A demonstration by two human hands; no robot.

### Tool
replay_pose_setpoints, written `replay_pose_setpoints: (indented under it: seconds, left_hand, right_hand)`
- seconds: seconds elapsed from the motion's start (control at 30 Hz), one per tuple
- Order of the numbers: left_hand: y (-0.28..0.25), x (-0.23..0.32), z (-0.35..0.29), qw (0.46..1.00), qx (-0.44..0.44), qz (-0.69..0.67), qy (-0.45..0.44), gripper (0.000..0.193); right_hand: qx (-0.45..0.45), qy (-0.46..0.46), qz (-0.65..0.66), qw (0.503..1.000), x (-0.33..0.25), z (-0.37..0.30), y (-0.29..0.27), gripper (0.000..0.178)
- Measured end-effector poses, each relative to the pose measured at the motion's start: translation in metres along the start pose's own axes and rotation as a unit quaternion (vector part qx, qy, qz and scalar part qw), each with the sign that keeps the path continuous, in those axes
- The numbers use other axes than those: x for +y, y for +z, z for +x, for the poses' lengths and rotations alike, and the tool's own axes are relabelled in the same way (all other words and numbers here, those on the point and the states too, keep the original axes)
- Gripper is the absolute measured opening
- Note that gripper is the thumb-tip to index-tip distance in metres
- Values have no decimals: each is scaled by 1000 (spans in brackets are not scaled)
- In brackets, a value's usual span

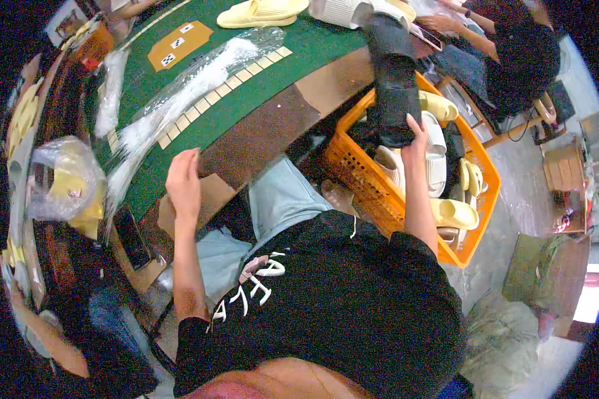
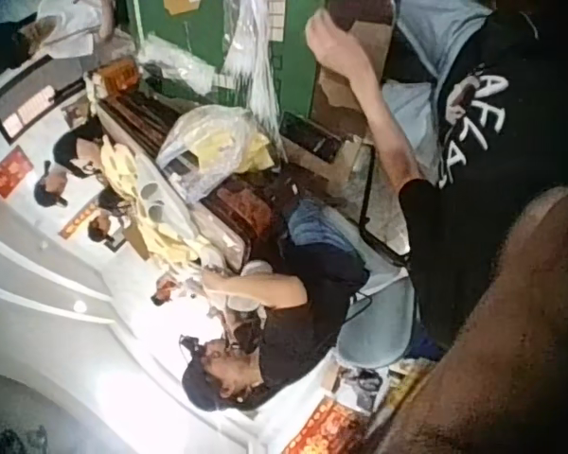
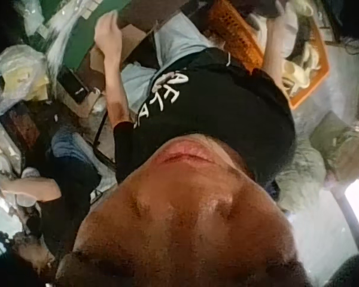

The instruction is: The person binds pairs of slippers together by taking plastic tag fasteners, threading them through each pair of slippers by hand, and securing the fasteners.

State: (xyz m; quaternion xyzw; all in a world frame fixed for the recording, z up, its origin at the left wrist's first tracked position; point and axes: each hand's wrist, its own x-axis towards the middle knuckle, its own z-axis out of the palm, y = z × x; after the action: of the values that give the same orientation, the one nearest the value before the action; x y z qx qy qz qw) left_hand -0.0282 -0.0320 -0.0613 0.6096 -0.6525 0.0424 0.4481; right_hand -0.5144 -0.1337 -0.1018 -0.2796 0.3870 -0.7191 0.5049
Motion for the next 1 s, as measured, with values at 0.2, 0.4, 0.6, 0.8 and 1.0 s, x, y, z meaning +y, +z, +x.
replay_pose_setpoints:
  seconds: [0.2, 0.4, 0.6, 0.8, 1.0]
  left_hand:
    - [-34, 109, 24, 953, -70, -4, 293, 24]
    - [-55, 104, 5, 908, -356, 72, 209, 36]
    - [-75, 90, -2, 909, -349, -22, 227, 20]
    - [-98, 85, -3, 903, -374, 68, 201, 15]
    - [-98, 71, -14, 977, -191, 69, -70, 49]
  right_hand:
    - [-298, 39, -248, 921, -22, -39, 117, 71]
    - [-478, 140, -322, 805, -12, -73, 181, 61]
    - [-520, 118, -306, 788, 2, -57, 185, 55]
    - [-448, 64, -347, 822, -8, -23, 182, 53]
    - [-382, 113, -229, 888, 9, 21, 159, 44]
